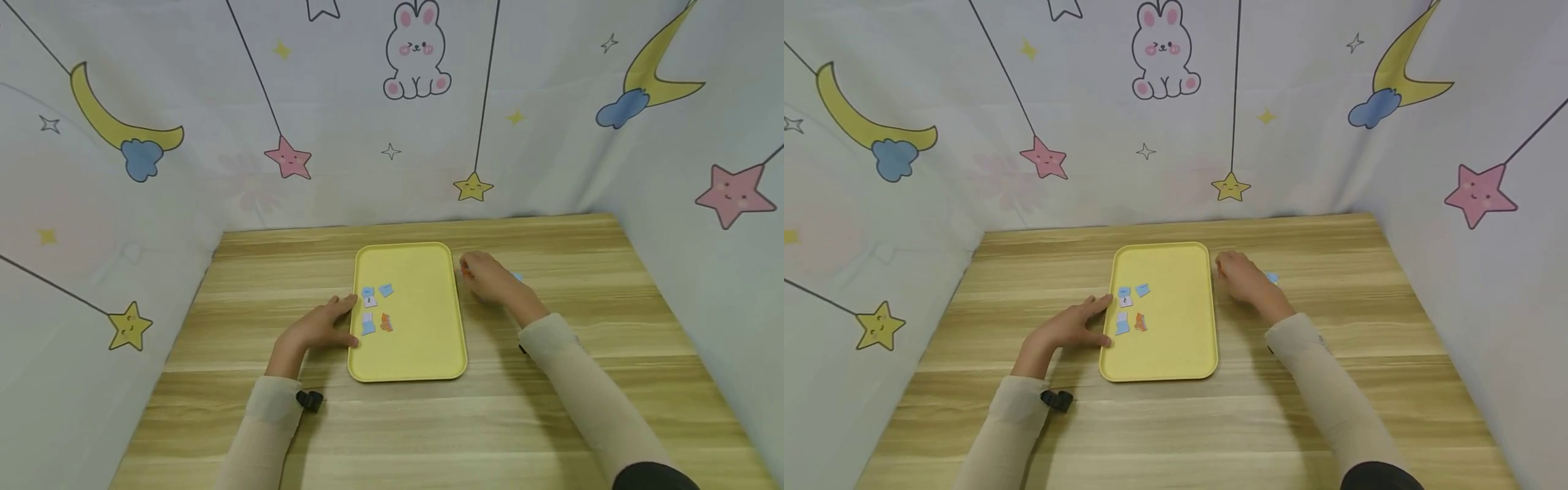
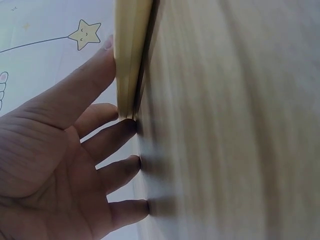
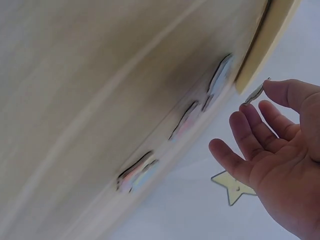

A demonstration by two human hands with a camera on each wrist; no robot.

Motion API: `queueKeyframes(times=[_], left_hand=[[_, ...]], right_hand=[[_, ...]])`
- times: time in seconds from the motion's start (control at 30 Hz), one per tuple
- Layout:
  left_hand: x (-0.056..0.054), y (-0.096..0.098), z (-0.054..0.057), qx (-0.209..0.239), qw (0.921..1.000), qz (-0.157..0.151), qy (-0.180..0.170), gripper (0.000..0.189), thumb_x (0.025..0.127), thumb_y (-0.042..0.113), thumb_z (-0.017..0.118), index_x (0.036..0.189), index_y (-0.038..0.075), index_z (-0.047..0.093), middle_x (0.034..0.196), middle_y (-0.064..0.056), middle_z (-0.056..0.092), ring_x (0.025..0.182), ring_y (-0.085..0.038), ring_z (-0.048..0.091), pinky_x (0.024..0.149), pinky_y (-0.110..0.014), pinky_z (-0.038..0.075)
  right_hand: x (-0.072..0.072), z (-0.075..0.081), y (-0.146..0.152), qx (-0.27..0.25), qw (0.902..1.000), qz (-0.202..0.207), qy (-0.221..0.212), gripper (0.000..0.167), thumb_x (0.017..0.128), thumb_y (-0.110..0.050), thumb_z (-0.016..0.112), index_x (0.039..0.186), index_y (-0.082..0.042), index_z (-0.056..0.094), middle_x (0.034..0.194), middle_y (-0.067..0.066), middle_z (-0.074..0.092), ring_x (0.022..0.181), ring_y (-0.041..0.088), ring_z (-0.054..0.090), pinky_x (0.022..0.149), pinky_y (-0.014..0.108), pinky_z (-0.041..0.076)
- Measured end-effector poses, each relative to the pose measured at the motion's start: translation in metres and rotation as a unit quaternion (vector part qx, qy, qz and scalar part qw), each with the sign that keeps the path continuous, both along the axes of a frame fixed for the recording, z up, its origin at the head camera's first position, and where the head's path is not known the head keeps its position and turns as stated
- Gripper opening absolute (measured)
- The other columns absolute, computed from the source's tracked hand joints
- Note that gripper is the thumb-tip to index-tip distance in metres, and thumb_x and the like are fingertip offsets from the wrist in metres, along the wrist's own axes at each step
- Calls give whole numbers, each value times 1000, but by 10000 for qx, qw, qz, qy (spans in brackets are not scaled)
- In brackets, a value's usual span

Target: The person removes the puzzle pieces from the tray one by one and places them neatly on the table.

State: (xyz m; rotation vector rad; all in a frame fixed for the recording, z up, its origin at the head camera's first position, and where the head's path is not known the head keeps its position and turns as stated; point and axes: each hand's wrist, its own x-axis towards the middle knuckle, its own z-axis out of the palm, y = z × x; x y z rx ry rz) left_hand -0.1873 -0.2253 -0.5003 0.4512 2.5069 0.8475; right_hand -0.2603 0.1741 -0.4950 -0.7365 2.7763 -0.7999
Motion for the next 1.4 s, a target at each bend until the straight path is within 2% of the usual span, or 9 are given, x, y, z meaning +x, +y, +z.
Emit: queueKeyframes(times=[0.1, 0.23, 0.4, 0.47, 0.6, 0.87, 0.97, 1.1, 1.4], left_hand=[[0, 0, 0, 9, 10000, -4, 9, 104, 85, 34, 90, 166, 6, 30, 172, -13, 28, 160, -46, 11, 126, -63, 18], [1, 1, 0, 10, 10000, 7, 8, 104, 85, 33, 90, 166, 6, 30, 172, -13, 28, 160, -45, 11, 126, -62, 18], [2, 1, 0, 25, 10000, 62, -9, 104, 85, 32, 90, 166, 7, 31, 171, -12, 28, 160, -43, 11, 127, -61, 17], [2, 1, 0, 19, 9999, 100, -40, 104, 85, 33, 90, 166, 9, 31, 172, -11, 28, 161, -43, 10, 127, -62, 17], [2, 2, -1, 4, 9999, 121, -100, 104, 85, 34, 90, 167, 11, 30, 172, -9, 27, 161, -42, 10, 126, -62, 17], [2, 2, -1, -49, 9999, 128, -50, 103, 85, 33, 90, 167, 11, 31, 172, -10, 28, 161, -41, 10, 126, -62, 17], [3, 0, 0, -55, 9998, 157, -59, 103, 86, 33, 90, 167, 11, 30, 172, -10, 28, 161, -42, 10, 126, -62, 17], [3, 0, 0, -12, 9999, 145, 6, 102, 86, 33, 89, 167, 10, 31, 172, -11, 28, 160, -44, 11, 126, -63, 16], [4, 0, 2, -24, 9999, 110, -2, 102, 86, 33, 89, 167, 9, 31, 172, -11, 28, 160, -43, 11, 126, -62, 17]], right_hand=[[-1, -1, 11, 43, 9999, -131, -36, 6, 105, -1, 56, 100, 2, 55, 92, 11, 56, 92, 30, 55, 81, 45, 50], [-1, -3, 25, 159, 9996, -225, 38, 10, 104, 0, 57, 110, 8, 58, 99, 14, 59, 98, 33, 56, 86, 47, 51], [-1, -7, 43, 173, 9993, -307, 154, 10, 101, 3, 57, 109, 9, 58, 100, 18, 61, 98, 34, 57, 86, 50, 51], [0, -8, 50, 184, 9990, -354, 221, 12, 101, 3, 57, 110, 12, 59, 105, 23, 63, 102, 39, 60, 89, 52, 52], [3, -9, 65, 267, 9983, -462, 236, 27, 102, 3, 56, 124, 19, 57, 122, 33, 63, 122, 50, 59, 102, 59, 51], [6, -11, 89, 361, 9971, -635, 228, 24, 101, 2, 59, 119, 17, 57, 119, 33, 63, 122, 52, 58, 104, 61, 49], [7, -11, 96, 387, 9970, -658, 149, 27, 102, 2, 58, 123, 19, 55, 121, 35, 62, 124, 54, 57, 105, 62, 49], [9, -12, 107, 452, 9965, -682, 169, 30, 102, 2, 58, 125, 21, 54, 121, 38, 61, 121, 55, 57, 103, 63, 49], [15, -16, 119, 453, 9965, -683, 186, 26, 103, 1, 56, 121, 19, 56, 118, 36, 63, 116, 52, 60, 100, 63, 50]])
